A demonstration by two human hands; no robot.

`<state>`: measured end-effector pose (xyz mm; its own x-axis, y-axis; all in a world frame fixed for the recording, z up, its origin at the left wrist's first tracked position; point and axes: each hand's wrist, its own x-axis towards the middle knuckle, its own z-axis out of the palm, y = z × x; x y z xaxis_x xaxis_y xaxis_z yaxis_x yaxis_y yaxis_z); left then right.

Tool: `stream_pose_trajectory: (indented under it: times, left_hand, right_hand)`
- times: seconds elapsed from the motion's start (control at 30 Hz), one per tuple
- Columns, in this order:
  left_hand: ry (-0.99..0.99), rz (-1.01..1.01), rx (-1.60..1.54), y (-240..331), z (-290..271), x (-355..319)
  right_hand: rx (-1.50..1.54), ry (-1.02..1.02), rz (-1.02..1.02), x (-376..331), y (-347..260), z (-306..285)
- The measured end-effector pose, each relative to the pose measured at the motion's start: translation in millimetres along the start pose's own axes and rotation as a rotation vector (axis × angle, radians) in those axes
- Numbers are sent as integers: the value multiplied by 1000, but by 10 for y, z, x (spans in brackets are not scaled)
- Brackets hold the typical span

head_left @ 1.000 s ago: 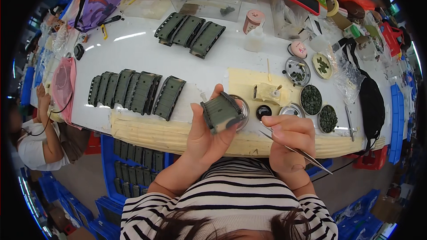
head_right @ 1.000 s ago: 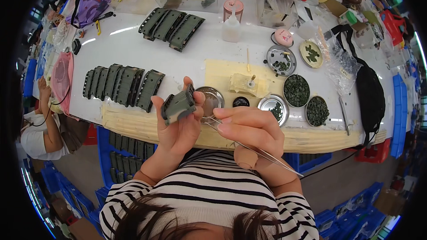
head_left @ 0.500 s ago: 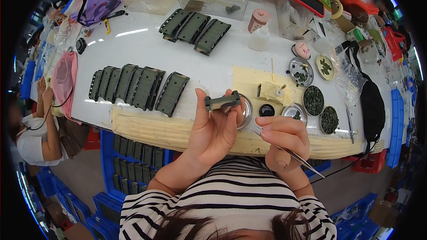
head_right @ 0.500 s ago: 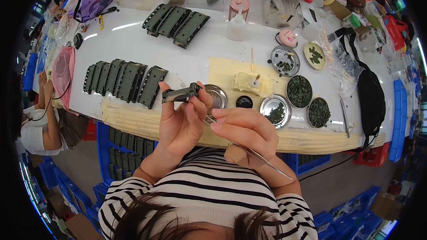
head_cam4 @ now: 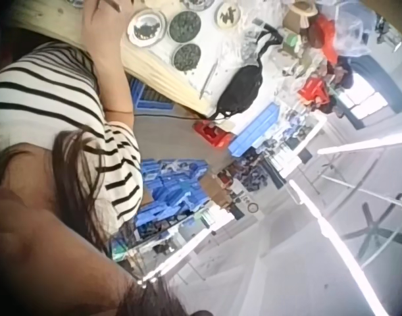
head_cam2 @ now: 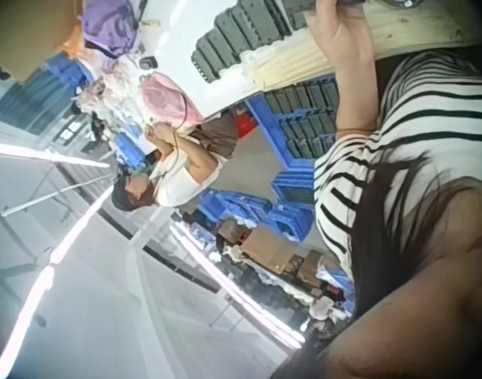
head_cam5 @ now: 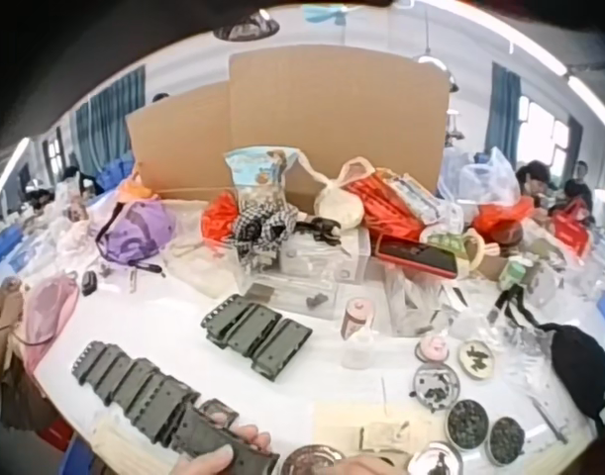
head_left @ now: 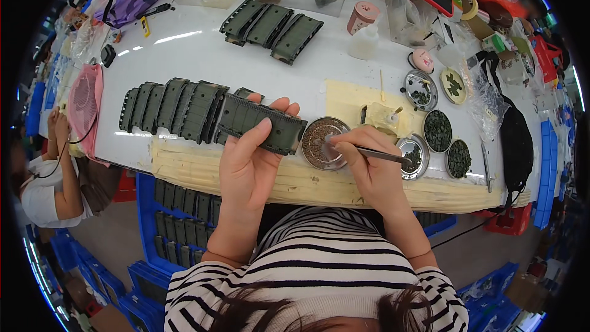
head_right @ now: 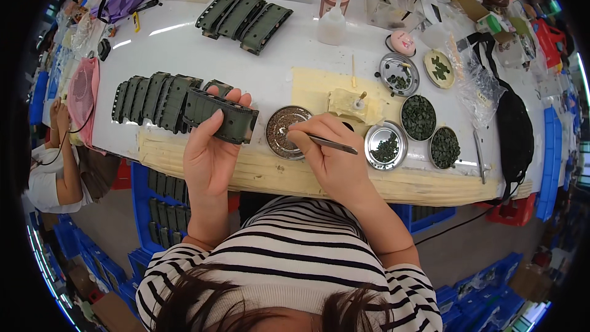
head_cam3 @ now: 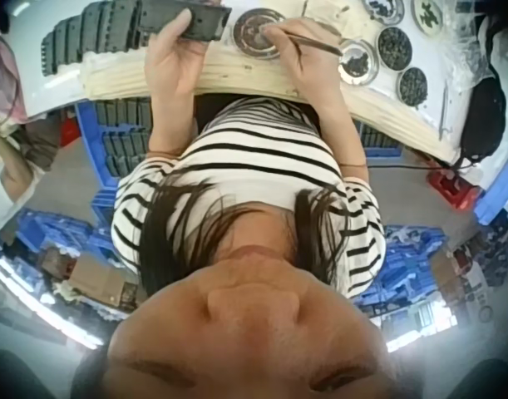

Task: Assembling small plastic parts onto a toy tank hull using tweezers.

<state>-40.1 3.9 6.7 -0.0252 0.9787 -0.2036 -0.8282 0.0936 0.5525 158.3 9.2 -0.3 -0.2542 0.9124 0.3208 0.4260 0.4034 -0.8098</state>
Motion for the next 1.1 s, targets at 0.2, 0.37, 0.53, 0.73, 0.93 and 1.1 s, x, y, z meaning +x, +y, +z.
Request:
stream_pose_trajectory:
  times: [0.2, 0.37, 0.53, 0.73, 0.93, 1.1]
  left_hand:
    - [53, 20, 112, -40, -58, 16]
    - [72, 104, 176, -69, -41, 21]
    - [1, 217, 331, -78, 32, -16]
    - [-98, 179, 418, -82, -71, -9]
    - [-174, 141, 741, -104, -85, -15]
    - [-281, 96, 939, -108, -35, -24]
  right_hand:
    - [-39, -7, 27, 48, -4, 81]
    - [-51, -16, 26, 51, 32, 111]
    - [-38, -15, 44, 51, 52, 130]
    - [64, 55, -42, 70, 16, 58]
    - [101, 8, 87, 58, -15, -49]
    - [457, 83, 205, 31, -118, -124]
